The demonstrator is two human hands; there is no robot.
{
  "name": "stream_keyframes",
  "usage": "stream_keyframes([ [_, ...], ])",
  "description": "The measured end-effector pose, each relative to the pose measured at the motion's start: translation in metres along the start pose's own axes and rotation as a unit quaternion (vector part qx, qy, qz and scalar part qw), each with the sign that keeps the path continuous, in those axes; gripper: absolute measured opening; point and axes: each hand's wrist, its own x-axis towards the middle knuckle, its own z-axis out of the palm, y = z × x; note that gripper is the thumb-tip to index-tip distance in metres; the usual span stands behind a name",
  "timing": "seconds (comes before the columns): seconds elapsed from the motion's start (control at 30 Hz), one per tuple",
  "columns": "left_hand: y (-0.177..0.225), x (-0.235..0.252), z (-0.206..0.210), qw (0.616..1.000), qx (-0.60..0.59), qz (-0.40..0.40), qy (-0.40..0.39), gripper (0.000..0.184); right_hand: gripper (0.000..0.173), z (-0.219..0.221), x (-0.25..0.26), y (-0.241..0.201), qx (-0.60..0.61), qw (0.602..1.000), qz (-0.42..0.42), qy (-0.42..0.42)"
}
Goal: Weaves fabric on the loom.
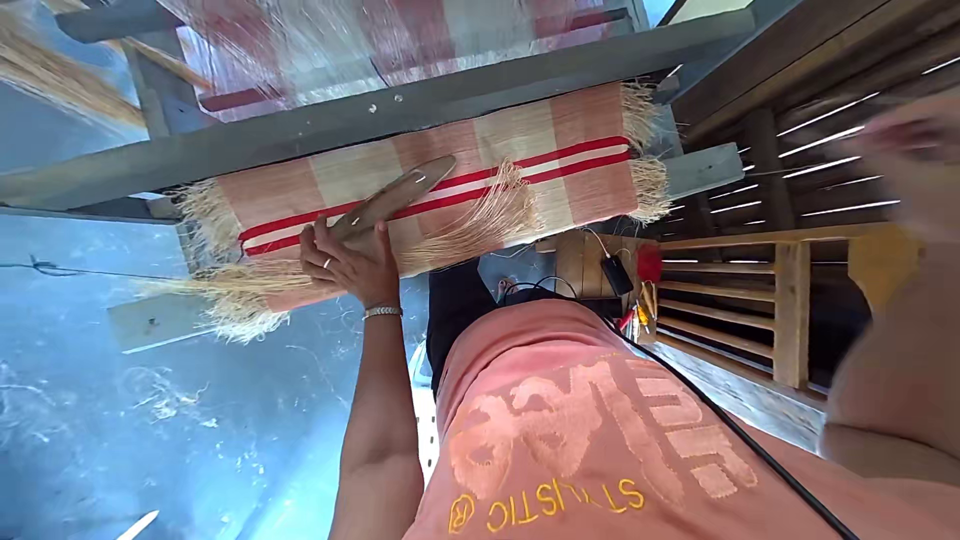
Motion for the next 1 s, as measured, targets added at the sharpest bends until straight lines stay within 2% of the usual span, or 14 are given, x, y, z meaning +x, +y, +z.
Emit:
stream_keyframes([
  [0.07, 0.033, -0.014, -0.014, 0.997, -0.053, 0.062, -0.007, 0.077, 0.015, 0.076, 0.009, -0.055, 0.069, 0.986, -0.063, -0.135],
  [0.1, 0.052, -0.025, -0.021, 0.988, -0.108, 0.105, -0.040, 0.068, 0.013, 0.112, 0.011, -0.078, 0.094, 0.973, -0.086, -0.194],
  [0.13, 0.071, -0.039, -0.028, 0.969, -0.174, 0.146, -0.100, 0.059, 0.012, 0.146, 0.010, -0.097, 0.119, 0.957, -0.104, -0.244],
  [0.2, 0.102, -0.063, -0.034, 0.899, -0.303, 0.199, -0.247, 0.046, 0.014, 0.201, 0.005, -0.129, 0.184, 0.929, -0.129, -0.294],
  [0.27, 0.116, -0.082, -0.033, 0.840, -0.373, 0.182, -0.350, 0.039, 0.017, 0.235, 0.003, -0.154, 0.275, 0.910, -0.122, -0.285],
  [0.33, 0.111, -0.095, -0.029, 0.808, -0.425, 0.110, -0.393, 0.034, 0.020, 0.251, 0.003, -0.170, 0.320, 0.899, -0.072, -0.289],
  [0.4, 0.101, -0.097, -0.027, 0.798, -0.445, 0.056, -0.402, 0.029, 0.023, 0.264, 0.001, -0.174, 0.337, 0.893, -0.020, -0.297],
  [0.47, 0.092, -0.095, -0.028, 0.807, -0.425, 0.047, -0.408, 0.024, 0.025, 0.276, -0.003, -0.170, 0.349, 0.888, 0.002, -0.300],
  [0.6, 0.075, -0.091, -0.030, 0.839, -0.377, 0.076, -0.386, 0.018, 0.025, 0.281, -0.003, -0.165, 0.354, 0.873, -0.010, -0.336],
  [0.67, 0.064, -0.081, -0.034, 0.865, -0.343, 0.085, -0.356, 0.024, 0.025, 0.279, 0.009, -0.154, 0.320, 0.887, -0.019, -0.333],
  [0.73, 0.042, -0.066, -0.039, 0.896, -0.312, 0.058, -0.310, 0.032, 0.025, 0.280, 0.027, -0.135, 0.269, 0.924, 0.016, -0.270],
  [0.8, 0.012, -0.049, -0.039, 0.912, -0.335, -0.009, -0.237, 0.035, 0.025, 0.285, 0.046, -0.114, 0.226, 0.951, 0.075, -0.195],
  [0.9, -0.026, -0.020, -0.040, 0.889, -0.423, -0.131, -0.117, 0.030, 0.035, 0.298, 0.062, -0.099, 0.193, 0.962, 0.117, -0.154],
  [1.0, -0.047, 0.002, -0.039, 0.843, -0.489, -0.219, -0.056, 0.024, 0.044, 0.312, 0.063, -0.100, 0.173, 0.964, 0.132, -0.154],
])
